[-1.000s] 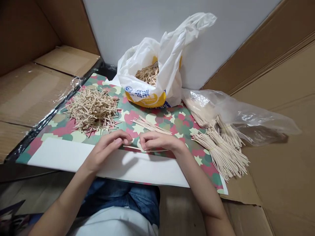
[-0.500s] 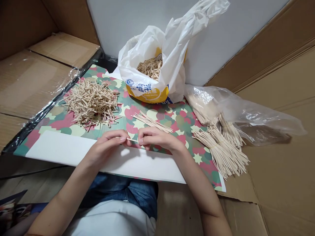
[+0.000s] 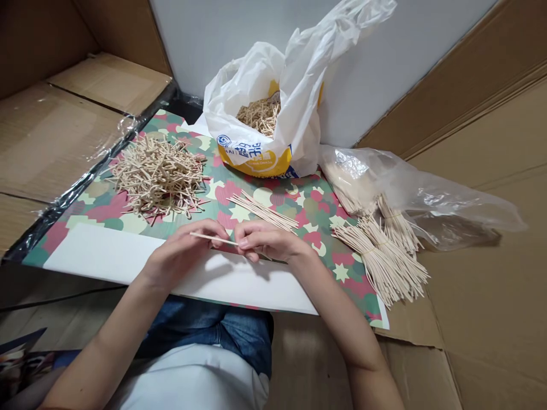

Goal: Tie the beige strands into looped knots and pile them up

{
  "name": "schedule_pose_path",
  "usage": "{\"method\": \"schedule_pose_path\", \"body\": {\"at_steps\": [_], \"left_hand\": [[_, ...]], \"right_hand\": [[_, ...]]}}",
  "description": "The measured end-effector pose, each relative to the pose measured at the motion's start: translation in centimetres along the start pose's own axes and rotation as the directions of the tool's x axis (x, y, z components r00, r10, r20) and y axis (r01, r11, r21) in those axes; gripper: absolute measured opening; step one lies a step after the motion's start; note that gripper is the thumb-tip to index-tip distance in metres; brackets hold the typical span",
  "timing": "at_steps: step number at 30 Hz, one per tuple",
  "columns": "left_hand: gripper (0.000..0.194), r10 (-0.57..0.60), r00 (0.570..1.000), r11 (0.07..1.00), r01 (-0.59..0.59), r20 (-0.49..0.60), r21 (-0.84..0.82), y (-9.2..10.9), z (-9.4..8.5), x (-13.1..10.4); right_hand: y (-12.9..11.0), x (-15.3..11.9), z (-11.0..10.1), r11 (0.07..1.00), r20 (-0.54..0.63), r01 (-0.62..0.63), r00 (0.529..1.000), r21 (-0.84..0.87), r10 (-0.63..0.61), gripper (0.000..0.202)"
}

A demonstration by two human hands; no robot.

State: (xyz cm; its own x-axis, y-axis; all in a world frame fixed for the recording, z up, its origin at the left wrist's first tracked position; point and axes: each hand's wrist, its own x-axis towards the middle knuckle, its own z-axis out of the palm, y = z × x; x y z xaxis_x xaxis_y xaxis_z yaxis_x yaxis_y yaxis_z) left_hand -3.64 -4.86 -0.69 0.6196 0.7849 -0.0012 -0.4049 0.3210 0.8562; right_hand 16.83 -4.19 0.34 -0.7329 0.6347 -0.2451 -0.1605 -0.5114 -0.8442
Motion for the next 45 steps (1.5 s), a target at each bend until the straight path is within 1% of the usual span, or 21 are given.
{"method": "schedule_pose_path", "body": {"at_steps": [2,5,7,10,13,16,19,22,25,30,32,35,37,39,42,45], "left_hand": [[0.029,-0.038,0.999,0.999,0.038,-0.007,-0.039,0.2,-0.2,0.1],[0.023,-0.112,0.994,0.993,0.112,0.004,0.025,0.5,-0.4,0.2],[0.019,-0.111,0.993,0.993,0.109,0.035,0.056,0.4,-0.5,0.1],[0.017,-0.052,0.997,0.993,0.046,0.056,0.106,0.2,-0.4,0.0],[0.009,0.039,0.999,0.989,-0.043,0.028,0.143,0.0,0.0,0.0],[0.014,0.12,0.993,0.979,-0.116,-0.01,0.17,-0.2,0.3,0.0],[0.019,0.167,0.985,0.957,-0.151,-0.041,0.249,-0.5,0.2,0.1],[0.019,0.21,0.977,0.935,-0.192,-0.029,0.298,-0.6,-0.1,0.2],[0.017,0.2,0.98,0.939,-0.192,0.001,0.284,-0.6,-0.2,0.3],[0.014,0.164,0.986,0.964,-0.152,-0.037,0.219,-0.9,-0.1,0.3],[0.014,0.142,0.989,0.98,-0.135,-0.039,0.145,-1.2,-0.1,0.3],[0.012,0.088,0.996,0.996,-0.088,-0.03,0.011,-1.3,0.0,0.3],[0.012,0.066,0.997,0.997,-0.068,-0.044,-0.029,-1.3,0.1,0.3],[0.011,0.061,0.996,0.997,-0.064,-0.072,-0.037,-1.2,0.1,0.3],[0.01,0.084,0.991,0.996,-0.084,-0.1,-0.006,-1.1,0.1,0.3],[0.01,0.121,0.987,0.992,-0.116,-0.108,0.053,-1.1,0.1,0.3]], "right_hand": [[0.0,0.0,0.0,0.999,-0.004,-0.034,0.999,-0.011,0.034,0.009],[-0.2,-0.2,0.2,0.998,0.005,-0.057,0.998,-0.018,0.057,0.01],[-0.2,-0.2,0.2,0.999,0.007,-0.045,0.999,0.004,0.045,0.011],[0.2,0.0,0.2,0.999,0.029,-0.021,0.999,0.028,0.02,0.011],[0.8,0.4,0.3,0.998,0.029,0.025,0.999,0.054,-0.027,0.012],[1.1,0.7,0.6,0.995,0.0,0.048,0.999,0.085,-0.048,0.014],[1.0,0.9,1.2,0.993,-0.019,0.047,0.999,0.107,-0.045,0.017],[0.9,1.1,1.8,0.992,-0.02,0.018,1.0,0.128,-0.015,0.018],[1.0,1.2,2.0,0.99,-0.027,-0.013,1.0,0.139,0.017,0.019],[1.3,1.2,1.8,0.991,0.014,0.02,1.0,0.129,-0.022,0.019],[1.4,1.2,1.7,0.994,0.021,0.033,0.999,0.107,-0.035,0.019],[1.6,1.3,1.5,0.995,-0.002,0.059,0.998,0.075,-0.059,0.02],[1.8,1.4,1.4,0.995,-0.018,0.07,0.997,0.074,-0.069,0.021],[2.0,1.5,1.4,0.994,-0.005,0.075,0.997,0.077,-0.075,0.021],[2.2,1.6,1.4,0.994,0.015,0.068,0.997,0.082,-0.069,0.02],[2.2,1.6,1.5,0.994,-0.024,0.045,0.999,0.098,-0.042,0.016]]}}
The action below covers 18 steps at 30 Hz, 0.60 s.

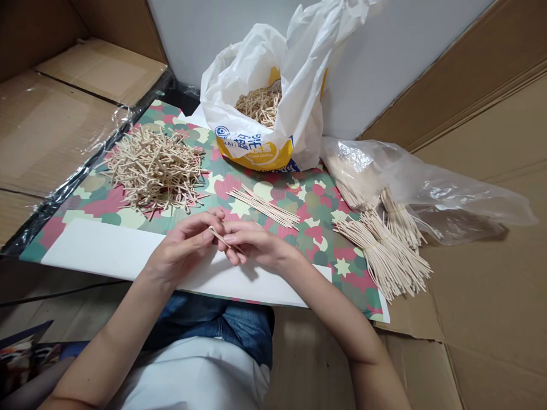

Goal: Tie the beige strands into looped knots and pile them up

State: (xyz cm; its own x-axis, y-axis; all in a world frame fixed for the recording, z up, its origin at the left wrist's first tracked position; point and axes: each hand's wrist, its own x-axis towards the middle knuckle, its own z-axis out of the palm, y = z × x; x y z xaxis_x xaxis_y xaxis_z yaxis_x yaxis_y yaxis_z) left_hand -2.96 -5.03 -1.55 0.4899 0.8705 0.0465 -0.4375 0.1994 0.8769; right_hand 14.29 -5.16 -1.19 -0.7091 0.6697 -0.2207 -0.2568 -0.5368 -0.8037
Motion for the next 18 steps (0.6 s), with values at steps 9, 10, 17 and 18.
{"method": "schedule_pose_path", "body": {"at_steps": [9,10,17,18], "left_hand": [[0.011,0.066,0.996,0.994,-0.07,0.058,0.082,-0.36,0.21,0.09],[0.01,0.059,0.997,0.995,-0.063,0.054,0.075,-0.38,0.25,0.07],[0.01,-0.084,0.995,0.979,0.07,-0.062,-0.19,0.27,0.24,0.02],[0.01,-0.108,0.991,0.968,0.086,-0.081,-0.234,0.41,0.13,0.03]], "right_hand": [[0.29,0.24,0.78,0.995,-0.073,0.054,0.996,0.084,-0.048,0.012],[0.38,0.29,0.82,0.995,-0.078,0.055,0.996,0.088,-0.048,0.012],[0.44,0.19,0.35,0.999,-0.025,-0.011,1.0,0.045,0.012,0.019],[0.34,0.13,0.18,0.999,-0.023,-0.02,1.0,0.028,0.021,0.02]]}}
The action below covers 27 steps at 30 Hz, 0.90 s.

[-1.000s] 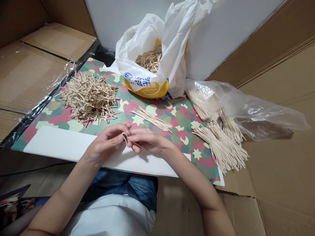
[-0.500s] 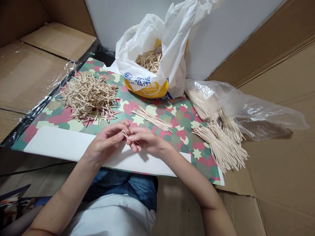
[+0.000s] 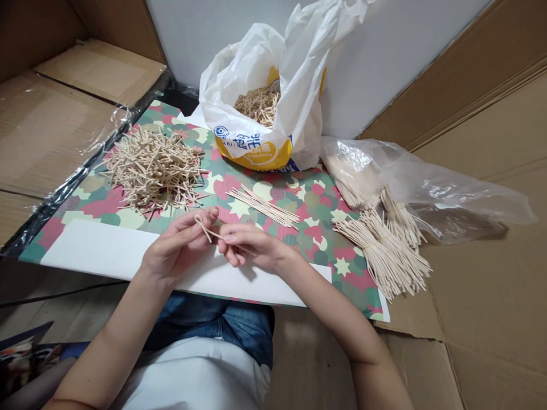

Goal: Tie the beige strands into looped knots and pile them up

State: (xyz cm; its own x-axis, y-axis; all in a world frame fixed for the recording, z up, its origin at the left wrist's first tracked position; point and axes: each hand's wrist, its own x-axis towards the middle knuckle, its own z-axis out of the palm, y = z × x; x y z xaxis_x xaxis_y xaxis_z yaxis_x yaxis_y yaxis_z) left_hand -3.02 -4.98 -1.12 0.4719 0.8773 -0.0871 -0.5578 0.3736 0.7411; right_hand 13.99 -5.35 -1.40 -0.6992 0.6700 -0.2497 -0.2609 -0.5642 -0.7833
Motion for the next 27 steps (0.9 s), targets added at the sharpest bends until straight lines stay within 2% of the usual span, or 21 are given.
{"method": "schedule_pose_path", "body": {"at_steps": [3,7,14,19,23,27], "left_hand": [[0.012,-0.015,0.999,0.997,0.013,-0.036,-0.072,0.4,-0.4,0.0],[0.011,-0.023,0.999,0.994,0.02,-0.027,-0.105,0.6,-0.7,0.0],[0.015,-0.127,0.991,0.986,0.13,0.034,-0.107,0.0,-0.3,-0.2],[0.013,-0.124,0.987,0.989,0.131,0.104,-0.063,-0.8,0.2,-0.3],[0.011,-0.005,1.0,1.0,0.005,-0.003,0.019,-0.9,0.7,-0.5],[0.01,0.093,0.988,0.995,-0.088,-0.121,0.051,-0.9,0.7,-0.5]], "right_hand": [[-0.4,-0.2,-0.5,0.999,-0.024,0.002,1.0,-0.033,-0.002,0.021],[-1.0,-0.6,-0.9,0.998,-0.037,0.065,0.997,-0.016,-0.066,0.02],[-1.0,-0.9,-0.3,0.985,-0.089,0.17,0.982,0.026,-0.167,0.012],[-0.4,-0.4,0.1,0.975,-0.146,0.22,0.966,0.025,-0.214,0.011],[-0.3,-0.4,0.2,0.973,-0.244,0.232,0.942,-0.018,-0.229,0.015],[-0.6,-0.5,0.3,0.967,-0.31,0.253,0.918,-0.018,-0.246,0.015]]}}
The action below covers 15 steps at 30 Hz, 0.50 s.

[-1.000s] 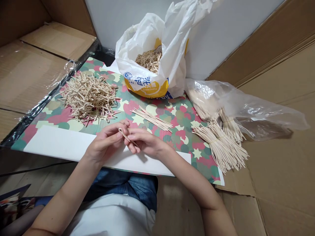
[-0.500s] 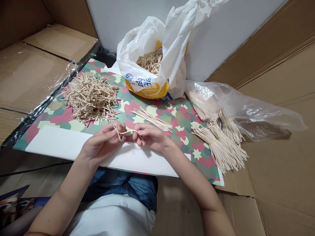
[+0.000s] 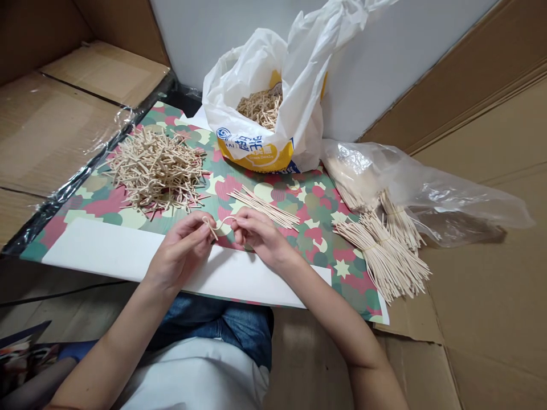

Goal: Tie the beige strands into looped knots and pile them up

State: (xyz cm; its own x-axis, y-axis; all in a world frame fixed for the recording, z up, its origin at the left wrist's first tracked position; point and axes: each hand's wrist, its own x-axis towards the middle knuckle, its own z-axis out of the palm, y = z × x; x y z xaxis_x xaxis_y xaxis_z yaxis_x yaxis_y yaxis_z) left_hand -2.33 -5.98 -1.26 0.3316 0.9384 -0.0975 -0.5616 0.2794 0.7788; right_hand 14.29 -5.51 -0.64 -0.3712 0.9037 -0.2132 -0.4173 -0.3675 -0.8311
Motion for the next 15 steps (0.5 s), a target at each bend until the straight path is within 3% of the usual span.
{"method": "schedule_pose_path", "body": {"at_steps": [7,11,15], "left_hand": [[0.01,0.086,0.988,0.996,-0.09,-0.126,-0.022,0.11,-0.65,0.3],[0.009,0.08,0.994,0.997,-0.082,-0.079,-0.012,0.18,-0.77,0.18],[0.01,-0.006,1.0,1.0,0.007,0.02,-0.027,-0.11,-0.55,0.0]], "right_hand": [[-0.98,-0.36,-0.26,0.994,0.046,-0.101,0.994,0.037,0.099,0.009],[-0.97,-0.3,-0.18,0.995,0.028,-0.099,0.995,0.034,0.098,0.011],[-0.51,-0.06,-0.06,0.998,0.039,-0.056,0.998,0.025,0.055,0.014]]}}
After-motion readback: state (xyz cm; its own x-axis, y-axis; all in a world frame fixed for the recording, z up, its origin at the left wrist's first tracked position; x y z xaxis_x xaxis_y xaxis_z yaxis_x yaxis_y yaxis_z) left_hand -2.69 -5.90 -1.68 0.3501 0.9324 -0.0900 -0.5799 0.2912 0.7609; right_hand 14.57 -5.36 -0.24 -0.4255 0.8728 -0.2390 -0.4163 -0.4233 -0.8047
